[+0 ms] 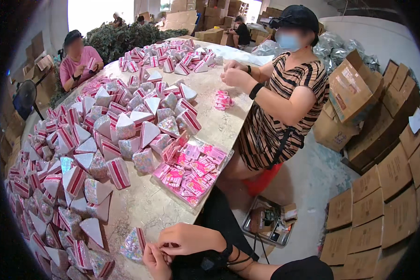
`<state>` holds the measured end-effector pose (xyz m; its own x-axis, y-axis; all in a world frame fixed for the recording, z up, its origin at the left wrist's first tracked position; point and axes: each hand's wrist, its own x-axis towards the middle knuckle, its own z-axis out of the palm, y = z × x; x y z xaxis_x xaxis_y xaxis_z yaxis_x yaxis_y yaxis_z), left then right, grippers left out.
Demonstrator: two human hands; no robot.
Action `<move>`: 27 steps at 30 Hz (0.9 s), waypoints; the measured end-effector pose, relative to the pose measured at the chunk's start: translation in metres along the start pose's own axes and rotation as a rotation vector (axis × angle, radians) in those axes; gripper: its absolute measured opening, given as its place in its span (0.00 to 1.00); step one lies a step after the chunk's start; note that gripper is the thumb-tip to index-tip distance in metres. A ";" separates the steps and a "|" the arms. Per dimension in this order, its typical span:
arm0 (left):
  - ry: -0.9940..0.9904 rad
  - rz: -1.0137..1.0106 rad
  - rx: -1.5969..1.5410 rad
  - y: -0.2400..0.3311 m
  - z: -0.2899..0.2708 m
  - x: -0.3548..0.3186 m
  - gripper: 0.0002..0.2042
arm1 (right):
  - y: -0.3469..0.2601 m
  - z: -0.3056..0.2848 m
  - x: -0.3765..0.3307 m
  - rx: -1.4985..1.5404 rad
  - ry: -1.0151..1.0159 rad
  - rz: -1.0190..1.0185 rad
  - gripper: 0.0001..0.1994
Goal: The worker is assembling small plastic/foam objects and placing them into pink plastic packaging.
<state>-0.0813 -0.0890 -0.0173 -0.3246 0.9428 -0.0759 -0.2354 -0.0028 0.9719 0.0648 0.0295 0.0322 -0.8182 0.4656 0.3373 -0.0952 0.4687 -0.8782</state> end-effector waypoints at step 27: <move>0.574 0.680 1.089 0.055 0.016 -0.045 0.27 | -0.017 -0.016 0.032 -0.082 0.149 -0.309 0.10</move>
<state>-0.0649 -0.1257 0.0433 -0.4726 0.5949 0.6502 0.8487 0.1086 0.5176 0.0492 0.0484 0.0629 -0.6656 0.3936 0.6341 -0.2753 0.6603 -0.6987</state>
